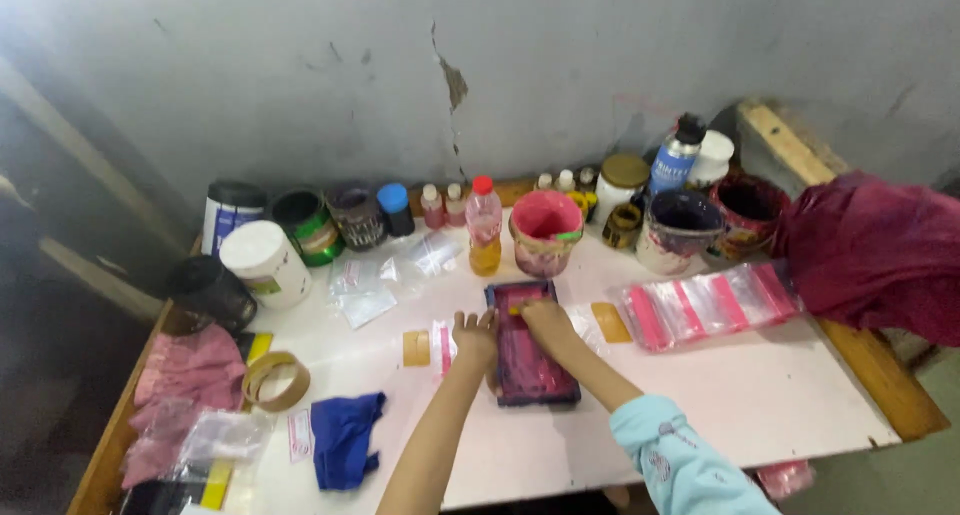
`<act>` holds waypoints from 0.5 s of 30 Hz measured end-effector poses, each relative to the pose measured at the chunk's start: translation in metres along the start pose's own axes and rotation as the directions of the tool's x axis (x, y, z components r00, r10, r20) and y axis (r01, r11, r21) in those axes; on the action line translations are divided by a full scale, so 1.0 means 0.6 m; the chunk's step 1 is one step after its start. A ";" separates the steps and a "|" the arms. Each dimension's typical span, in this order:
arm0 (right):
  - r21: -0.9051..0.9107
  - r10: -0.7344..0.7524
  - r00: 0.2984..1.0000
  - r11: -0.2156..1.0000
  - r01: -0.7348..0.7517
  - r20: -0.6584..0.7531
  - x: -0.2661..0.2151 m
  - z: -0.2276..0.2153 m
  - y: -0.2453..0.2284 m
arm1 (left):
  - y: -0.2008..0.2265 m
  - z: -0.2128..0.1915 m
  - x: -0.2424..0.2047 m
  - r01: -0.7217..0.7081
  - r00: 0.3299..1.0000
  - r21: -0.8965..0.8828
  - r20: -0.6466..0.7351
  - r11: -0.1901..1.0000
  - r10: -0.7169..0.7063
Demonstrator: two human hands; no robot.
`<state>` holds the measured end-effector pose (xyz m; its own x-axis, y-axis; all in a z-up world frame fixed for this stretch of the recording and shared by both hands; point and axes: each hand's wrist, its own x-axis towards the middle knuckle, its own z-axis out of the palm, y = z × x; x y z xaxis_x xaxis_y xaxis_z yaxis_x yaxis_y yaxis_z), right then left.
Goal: The person uses a yellow sponge to spread pink paint evenly across a rectangular screen printing frame. After applying the paint, the person uses a blue cloth to wipe the table surface and then arranges several small plastic bags containing pink strips on the table.
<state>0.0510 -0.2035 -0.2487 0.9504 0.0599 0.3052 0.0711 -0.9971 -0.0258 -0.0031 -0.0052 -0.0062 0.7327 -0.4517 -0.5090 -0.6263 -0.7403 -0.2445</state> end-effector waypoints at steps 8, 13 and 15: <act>-0.047 -0.013 1.000 0.999 0.013 0.016 0.005 -0.048 -0.015 | 0.000 -0.035 -0.037 0.012 0.999 -0.026 0.049 1.000 -0.011; 0.003 0.010 0.998 1.000 -0.011 0.057 0.009 -0.074 -0.020 | 0.004 -0.040 -0.039 0.021 0.997 -0.002 0.074 1.000 -0.021; 0.023 0.025 0.996 0.999 -0.027 0.083 0.007 -0.076 -0.019 | 0.003 -0.036 -0.037 0.010 0.997 -0.012 0.076 1.000 -0.009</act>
<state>0.0400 -0.1938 -0.2036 0.9738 0.0386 0.2242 0.0524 -0.9970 -0.0563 -0.0148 -0.0072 0.0227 0.7160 -0.4061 -0.5678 -0.6158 -0.7505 -0.2398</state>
